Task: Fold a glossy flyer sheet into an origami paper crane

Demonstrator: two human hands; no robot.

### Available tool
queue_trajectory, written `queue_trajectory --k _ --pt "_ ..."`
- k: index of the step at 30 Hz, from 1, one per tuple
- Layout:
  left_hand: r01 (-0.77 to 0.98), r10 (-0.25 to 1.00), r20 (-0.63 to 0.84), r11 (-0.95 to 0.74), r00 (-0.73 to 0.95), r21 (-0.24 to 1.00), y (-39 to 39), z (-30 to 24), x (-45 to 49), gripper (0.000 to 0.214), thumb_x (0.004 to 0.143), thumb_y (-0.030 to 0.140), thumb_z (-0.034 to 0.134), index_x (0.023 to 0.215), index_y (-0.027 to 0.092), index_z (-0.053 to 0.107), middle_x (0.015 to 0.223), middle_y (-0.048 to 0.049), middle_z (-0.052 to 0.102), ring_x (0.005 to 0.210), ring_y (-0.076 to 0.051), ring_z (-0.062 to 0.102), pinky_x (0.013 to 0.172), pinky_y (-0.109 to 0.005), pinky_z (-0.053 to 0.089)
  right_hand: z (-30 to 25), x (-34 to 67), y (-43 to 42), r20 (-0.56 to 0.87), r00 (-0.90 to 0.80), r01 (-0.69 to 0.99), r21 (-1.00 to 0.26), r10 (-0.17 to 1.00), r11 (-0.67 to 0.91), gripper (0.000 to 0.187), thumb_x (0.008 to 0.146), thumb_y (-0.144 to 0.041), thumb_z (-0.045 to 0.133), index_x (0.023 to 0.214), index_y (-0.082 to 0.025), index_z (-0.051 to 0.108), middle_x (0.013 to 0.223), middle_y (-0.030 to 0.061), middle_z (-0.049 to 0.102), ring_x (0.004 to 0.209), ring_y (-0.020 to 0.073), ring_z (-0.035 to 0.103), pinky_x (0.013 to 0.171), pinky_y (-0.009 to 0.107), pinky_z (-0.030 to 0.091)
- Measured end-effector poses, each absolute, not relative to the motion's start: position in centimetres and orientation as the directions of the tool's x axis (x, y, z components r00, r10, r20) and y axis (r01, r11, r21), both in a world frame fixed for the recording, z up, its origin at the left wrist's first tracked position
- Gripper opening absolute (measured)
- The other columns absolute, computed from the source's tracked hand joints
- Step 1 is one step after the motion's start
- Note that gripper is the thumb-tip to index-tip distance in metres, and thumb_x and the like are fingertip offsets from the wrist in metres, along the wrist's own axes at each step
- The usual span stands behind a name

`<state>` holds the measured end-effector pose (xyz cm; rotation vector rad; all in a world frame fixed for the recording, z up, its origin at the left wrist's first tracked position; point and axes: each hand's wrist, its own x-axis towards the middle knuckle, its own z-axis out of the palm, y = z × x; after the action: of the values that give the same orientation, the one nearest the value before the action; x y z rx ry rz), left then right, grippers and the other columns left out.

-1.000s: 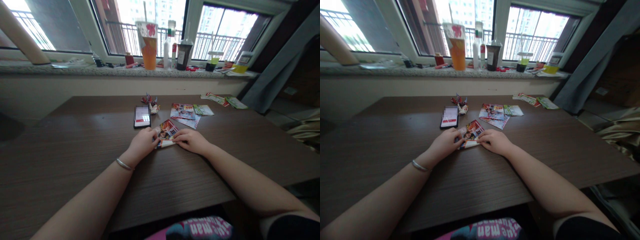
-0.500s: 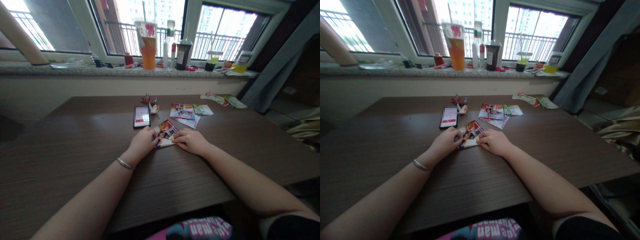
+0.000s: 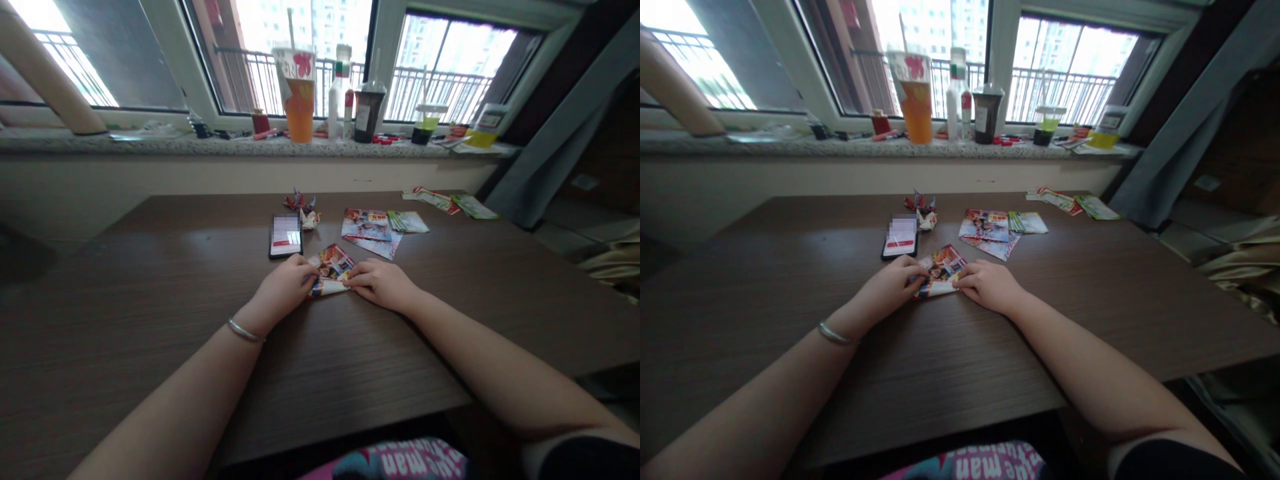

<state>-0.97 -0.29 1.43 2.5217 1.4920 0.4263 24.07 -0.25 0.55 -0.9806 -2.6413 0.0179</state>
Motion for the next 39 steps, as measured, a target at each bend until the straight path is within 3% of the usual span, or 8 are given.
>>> queue_trajectory --k 3,6,9,14,22,28,35,39 --pt "0.827 0.841 0.11 -0.542 0.531 0.153 -1.5 2.6 -0.9 0.027 0.092 0.026 0.047 0.106 0.021 0.069 0.123 -0.0114 0.056 0.109 -0.024 0.057 0.097 -0.036 0.046 0.6 24.1 -0.2 0.299 -0.719 0.623 -0.122 0.627 0.773 0.024 0.093 -0.03 0.053 0.105 -0.029 0.073 0.107 0.0027 0.07 0.099 0.0186 0.061 0.085 0.032 0.047" --pt "0.81 0.81 0.063 -0.586 0.584 0.017 -3.3 3.8 -0.2 0.041 0.091 0.026 0.05 0.13 0.018 0.054 0.135 -0.0155 0.051 0.118 -0.03 0.054 0.098 -0.042 0.045 0.7 24.1 -0.2 0.309 -0.727 0.61 -0.122 0.614 0.783 0.024 0.093 -0.03 0.052 0.106 -0.029 0.072 0.107 0.0031 0.07 0.1 0.0191 0.062 0.085 0.033 0.048" --pt "0.83 0.83 0.036 -0.556 0.557 -0.04 -4.7 4.2 0.8 0.044 0.092 0.027 0.047 0.135 0.018 0.048 0.143 -0.02 0.044 0.113 -0.033 0.059 0.087 -0.044 0.052 0.8 24.1 -0.2 0.306 -0.732 0.608 -0.108 0.608 0.787 0.024 0.093 -0.031 0.053 0.105 -0.03 0.073 0.108 0.0029 0.07 0.099 0.0192 0.062 0.084 0.033 0.048" --pt "0.844 0.841 0.077 -0.534 0.536 -0.042 -5.1 3.5 1.3 0.035 0.091 0.031 0.051 0.123 0.019 0.057 0.149 -0.0186 0.037 0.113 -0.033 0.06 0.086 -0.041 0.052 0.8 24.2 -0.4 0.296 -0.718 0.641 -0.072 0.63 0.764 0.024 0.093 -0.032 0.052 0.105 -0.031 0.073 0.108 0.0027 0.07 0.098 0.019 0.062 0.081 0.031 0.048" --pt "0.819 0.818 0.073 -0.559 0.57 -0.13 -5.1 1.9 0.8 0.048 0.091 0.033 0.05 0.137 0.018 0.047 0.142 -0.0158 0.048 0.11 -0.036 0.058 0.085 -0.047 0.05 0.6 24.0 0.4 0.281 -0.717 0.661 -0.016 0.638 0.75 0.027 0.095 -0.034 0.048 0.107 -0.031 0.072 0.108 0.0038 0.068 0.096 0.0195 0.059 0.076 0.03 0.047" --pt "0.817 0.819 0.059 -0.56 0.571 -0.141 -5.5 2.1 1.0 0.046 0.09 0.033 0.051 0.135 0.024 0.049 0.137 -0.0127 0.053 0.098 -0.034 0.061 0.078 -0.047 0.05 0.5 23.8 0.8 0.276 -0.708 0.668 -0.038 0.65 0.744 0.028 0.095 -0.034 0.048 0.11 -0.03 0.071 0.104 0.0042 0.069 0.095 0.0199 0.059 0.076 0.03 0.047" --pt "0.796 0.792 0.083 -0.598 0.605 -0.099 -5.2 1.9 1.0 0.041 0.091 0.031 0.048 0.129 0.017 0.053 0.133 -0.0153 0.055 0.114 -0.032 0.054 0.091 -0.046 0.047 0.2 23.8 1.1 0.302 -0.689 0.669 -0.084 0.659 0.738 0.022 0.094 -0.033 0.053 0.1 -0.026 0.072 0.101 0.0025 0.072 0.093 0.0186 0.061 0.078 0.029 0.047" --pt "0.804 0.799 0.092 -0.585 0.594 -0.109 -5.0 1.1 1.5 0.044 0.092 0.032 0.048 0.13 0.012 0.052 0.131 -0.0163 0.056 0.108 -0.031 0.056 0.09 -0.044 0.048 0.0 23.9 1.3 0.315 -0.713 0.643 -0.065 0.627 0.763 0.023 0.094 -0.033 0.052 0.1 -0.026 0.073 0.103 0.002 0.072 0.094 0.0179 0.06 0.078 0.028 0.046"
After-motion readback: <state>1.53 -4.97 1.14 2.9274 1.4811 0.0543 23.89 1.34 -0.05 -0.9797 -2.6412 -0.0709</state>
